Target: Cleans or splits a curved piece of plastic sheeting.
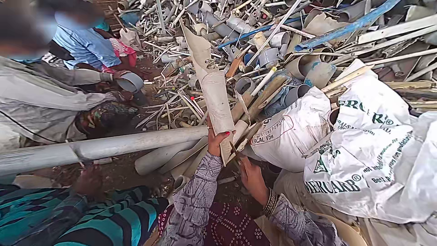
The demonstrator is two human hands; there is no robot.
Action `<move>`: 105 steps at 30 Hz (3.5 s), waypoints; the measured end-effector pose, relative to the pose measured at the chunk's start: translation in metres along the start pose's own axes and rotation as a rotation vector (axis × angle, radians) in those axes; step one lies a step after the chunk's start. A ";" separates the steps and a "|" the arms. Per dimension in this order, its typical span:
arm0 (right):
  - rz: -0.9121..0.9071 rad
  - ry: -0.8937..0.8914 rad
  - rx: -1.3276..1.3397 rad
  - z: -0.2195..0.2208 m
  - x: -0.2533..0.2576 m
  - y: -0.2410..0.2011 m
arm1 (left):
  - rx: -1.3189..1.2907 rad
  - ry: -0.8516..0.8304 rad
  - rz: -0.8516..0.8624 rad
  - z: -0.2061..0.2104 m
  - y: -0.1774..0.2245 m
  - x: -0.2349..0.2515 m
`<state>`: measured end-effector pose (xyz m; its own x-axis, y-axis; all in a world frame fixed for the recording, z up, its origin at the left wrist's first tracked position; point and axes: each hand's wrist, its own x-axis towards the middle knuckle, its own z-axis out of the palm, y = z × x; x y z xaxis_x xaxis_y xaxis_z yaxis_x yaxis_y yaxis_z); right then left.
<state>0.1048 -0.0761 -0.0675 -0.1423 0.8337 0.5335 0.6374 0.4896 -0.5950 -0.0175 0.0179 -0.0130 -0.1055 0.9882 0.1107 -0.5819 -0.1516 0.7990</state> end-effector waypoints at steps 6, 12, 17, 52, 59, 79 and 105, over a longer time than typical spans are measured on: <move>0.042 -0.194 0.075 0.008 -0.026 -0.024 | -0.090 -0.035 0.023 0.001 0.012 0.004; -0.117 0.118 0.069 0.006 -0.006 0.007 | -0.104 -0.054 0.074 -0.012 0.019 0.007; -0.175 0.050 0.044 0.008 -0.005 0.001 | -0.108 -0.094 0.110 -0.011 0.020 0.000; -0.013 -0.070 0.176 -0.004 -0.002 -0.001 | 0.063 -0.074 0.188 -0.007 0.005 0.000; 0.049 -0.151 0.157 0.000 -0.017 -0.007 | 0.064 -0.123 0.239 0.001 0.001 -0.002; -0.005 0.088 -0.053 -0.006 0.017 0.015 | 0.045 -0.181 0.127 0.002 -0.008 -0.011; 0.071 -0.105 -0.321 -0.028 0.020 -0.001 | 0.190 -0.219 -0.045 0.012 -0.011 -0.010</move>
<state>0.1224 -0.0666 -0.0398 -0.1560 0.8927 0.4227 0.8520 0.3382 -0.3997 -0.0008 0.0102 -0.0156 0.1052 0.9779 0.1809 -0.4187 -0.1215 0.9000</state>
